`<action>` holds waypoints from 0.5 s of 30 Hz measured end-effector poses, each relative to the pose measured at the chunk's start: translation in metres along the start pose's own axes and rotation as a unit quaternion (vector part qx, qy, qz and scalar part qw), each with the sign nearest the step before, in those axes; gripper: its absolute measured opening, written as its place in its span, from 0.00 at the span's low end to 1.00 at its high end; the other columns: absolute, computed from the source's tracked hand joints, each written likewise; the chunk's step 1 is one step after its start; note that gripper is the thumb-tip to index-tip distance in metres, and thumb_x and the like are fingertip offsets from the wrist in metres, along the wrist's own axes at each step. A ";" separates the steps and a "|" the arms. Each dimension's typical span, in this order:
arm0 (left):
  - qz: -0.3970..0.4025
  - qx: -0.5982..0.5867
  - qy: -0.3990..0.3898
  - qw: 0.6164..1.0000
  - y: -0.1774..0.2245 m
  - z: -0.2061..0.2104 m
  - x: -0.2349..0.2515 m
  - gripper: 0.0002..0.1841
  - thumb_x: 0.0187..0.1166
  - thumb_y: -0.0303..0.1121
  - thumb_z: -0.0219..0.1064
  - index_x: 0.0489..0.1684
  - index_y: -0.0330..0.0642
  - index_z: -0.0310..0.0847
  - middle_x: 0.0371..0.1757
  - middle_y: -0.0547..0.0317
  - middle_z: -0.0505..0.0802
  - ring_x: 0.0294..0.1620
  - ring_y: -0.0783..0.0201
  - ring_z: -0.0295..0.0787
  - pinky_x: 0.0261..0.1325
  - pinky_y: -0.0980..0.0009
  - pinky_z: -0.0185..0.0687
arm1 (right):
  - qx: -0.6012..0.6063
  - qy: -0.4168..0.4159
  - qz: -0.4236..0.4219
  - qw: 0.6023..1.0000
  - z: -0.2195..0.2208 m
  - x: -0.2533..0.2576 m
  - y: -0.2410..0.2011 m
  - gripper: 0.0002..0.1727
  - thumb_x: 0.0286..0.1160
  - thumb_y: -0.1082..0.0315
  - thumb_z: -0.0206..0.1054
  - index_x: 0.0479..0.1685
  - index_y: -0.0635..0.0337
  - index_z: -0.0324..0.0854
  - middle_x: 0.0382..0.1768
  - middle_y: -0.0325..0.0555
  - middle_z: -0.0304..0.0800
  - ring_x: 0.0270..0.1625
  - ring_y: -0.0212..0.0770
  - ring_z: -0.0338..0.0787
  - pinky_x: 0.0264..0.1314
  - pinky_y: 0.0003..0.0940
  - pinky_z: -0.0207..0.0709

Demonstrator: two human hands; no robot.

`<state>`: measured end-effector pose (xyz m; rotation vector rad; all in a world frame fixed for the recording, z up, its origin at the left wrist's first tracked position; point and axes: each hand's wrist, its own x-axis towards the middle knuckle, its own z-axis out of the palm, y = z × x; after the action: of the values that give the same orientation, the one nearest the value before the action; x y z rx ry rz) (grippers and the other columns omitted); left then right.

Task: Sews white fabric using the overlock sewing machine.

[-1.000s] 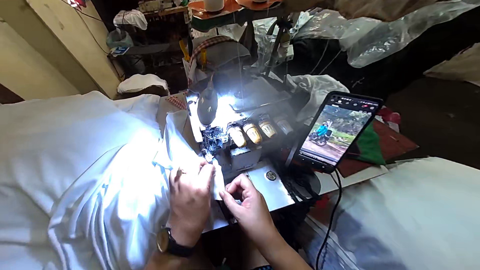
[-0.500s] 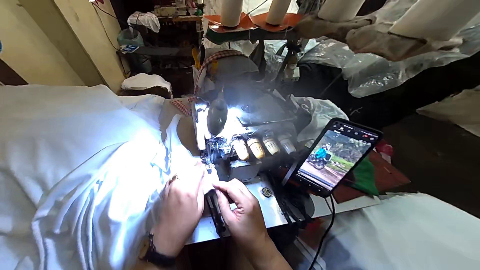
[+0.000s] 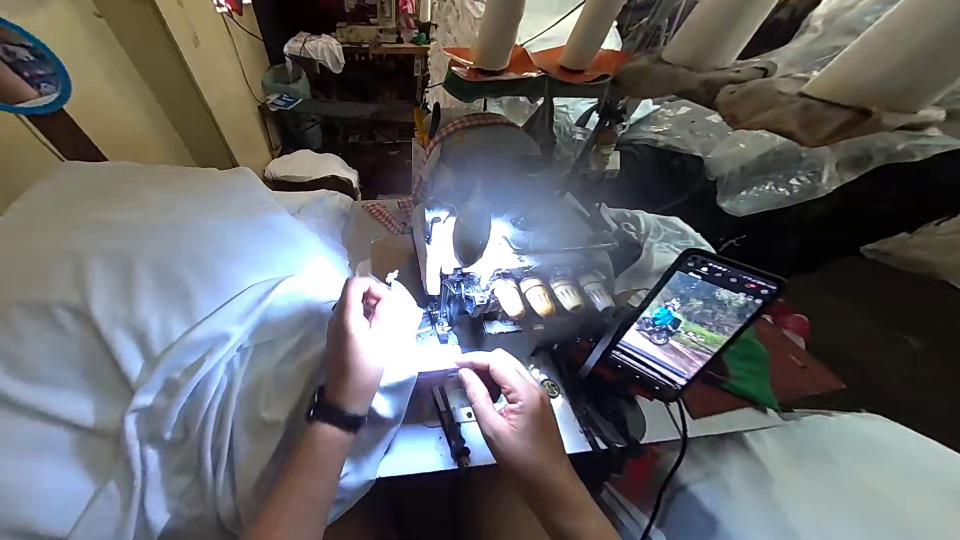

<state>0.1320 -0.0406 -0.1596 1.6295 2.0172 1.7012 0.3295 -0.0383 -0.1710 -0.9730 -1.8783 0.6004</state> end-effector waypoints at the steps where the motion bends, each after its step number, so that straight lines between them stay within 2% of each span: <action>1: 0.017 -0.024 0.034 0.999 0.002 -0.003 -0.014 0.08 0.77 0.26 0.68 0.50 0.39 0.79 0.41 0.61 0.88 0.41 0.72 0.87 0.46 0.72 0.87 | 0.009 0.001 -0.001 1.000 0.001 0.002 -0.002 0.12 0.78 0.62 0.65 0.47 0.53 0.93 0.37 0.32 0.88 0.35 0.19 0.84 0.38 0.14 0.80; 4: 0.077 -0.065 0.044 0.994 0.016 -0.006 -0.057 0.03 0.81 0.32 0.68 0.43 0.46 0.79 0.43 0.64 0.91 0.52 0.73 0.89 0.59 0.73 0.86 | 0.040 -0.013 -0.027 0.999 0.010 0.004 -0.005 0.14 0.81 0.63 0.65 0.57 0.58 0.91 0.48 0.40 0.91 0.40 0.23 0.88 0.44 0.17 0.85; 6: 0.112 -0.064 0.003 0.992 0.024 -0.005 -0.078 0.02 0.84 0.36 0.64 0.43 0.52 0.77 0.45 0.66 0.91 0.55 0.72 0.87 0.63 0.71 0.82 | 0.071 -0.044 -0.057 0.995 0.015 0.000 -0.004 0.16 0.81 0.68 0.64 0.61 0.61 0.88 0.58 0.47 0.91 0.52 0.28 0.91 0.56 0.21 0.86; 7: 0.129 -0.057 -0.005 0.990 0.026 -0.003 -0.084 0.03 0.85 0.37 0.63 0.43 0.52 0.77 0.46 0.67 0.91 0.55 0.72 0.87 0.64 0.70 0.81 | 0.084 -0.057 -0.068 0.993 0.015 -0.002 -0.002 0.15 0.79 0.71 0.62 0.57 0.63 0.89 0.61 0.49 0.91 0.60 0.31 0.91 0.63 0.23 0.85; 8: 0.142 -0.049 -0.007 0.989 0.026 -0.003 -0.088 0.04 0.86 0.38 0.62 0.43 0.52 0.79 0.46 0.66 0.92 0.56 0.71 0.87 0.65 0.71 0.80 | 0.086 -0.060 -0.075 0.992 0.014 -0.004 0.001 0.13 0.78 0.72 0.61 0.51 0.62 0.90 0.58 0.48 0.92 0.61 0.31 0.91 0.63 0.23 0.84; 9: 0.153 -0.040 -0.006 0.987 0.026 -0.003 -0.090 0.05 0.87 0.39 0.62 0.44 0.52 0.80 0.46 0.65 0.91 0.55 0.71 0.87 0.64 0.72 0.80 | 0.073 -0.057 -0.076 0.993 0.012 -0.005 0.006 0.11 0.79 0.70 0.61 0.44 0.62 0.90 0.50 0.46 0.92 0.55 0.29 0.90 0.59 0.21 0.84; 11: 0.169 -0.003 -0.012 0.985 0.029 -0.009 -0.092 0.09 0.87 0.46 0.61 0.46 0.52 0.78 0.44 0.64 0.87 0.52 0.71 0.85 0.60 0.75 0.80 | 0.002 -0.049 -0.059 0.997 -0.002 -0.004 0.017 0.13 0.81 0.66 0.59 0.41 0.59 0.91 0.44 0.42 0.91 0.48 0.28 0.89 0.53 0.22 0.85; 12: 0.176 0.020 -0.020 0.984 0.031 -0.012 -0.093 0.13 0.86 0.50 0.63 0.47 0.50 0.79 0.42 0.63 0.86 0.46 0.70 0.84 0.54 0.75 0.81 | -0.048 -0.044 -0.047 0.997 -0.011 -0.002 0.021 0.14 0.81 0.65 0.58 0.41 0.58 0.91 0.43 0.42 0.91 0.46 0.29 0.90 0.50 0.26 0.86; 14: 0.173 0.076 -0.061 0.980 0.039 -0.012 -0.094 0.26 0.76 0.58 0.69 0.53 0.43 0.86 0.37 0.56 0.91 0.34 0.62 0.88 0.39 0.66 0.86 | -0.083 -0.055 -0.033 0.995 -0.025 0.004 0.019 0.14 0.81 0.62 0.59 0.38 0.55 0.90 0.40 0.39 0.91 0.43 0.29 0.90 0.46 0.28 0.86; 15: 0.163 0.101 -0.098 0.977 0.044 -0.010 -0.091 0.30 0.73 0.59 0.70 0.56 0.39 0.87 0.38 0.52 0.93 0.33 0.58 0.91 0.35 0.60 0.88 | -0.034 -0.060 -0.036 0.997 -0.030 0.006 0.012 0.14 0.81 0.60 0.60 0.37 0.54 0.89 0.38 0.35 0.88 0.40 0.25 0.87 0.43 0.22 0.83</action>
<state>0.1957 -0.1190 -0.1734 2.2031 1.9688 1.3778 0.3586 -0.0263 -0.1632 -0.9251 -2.0434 0.5669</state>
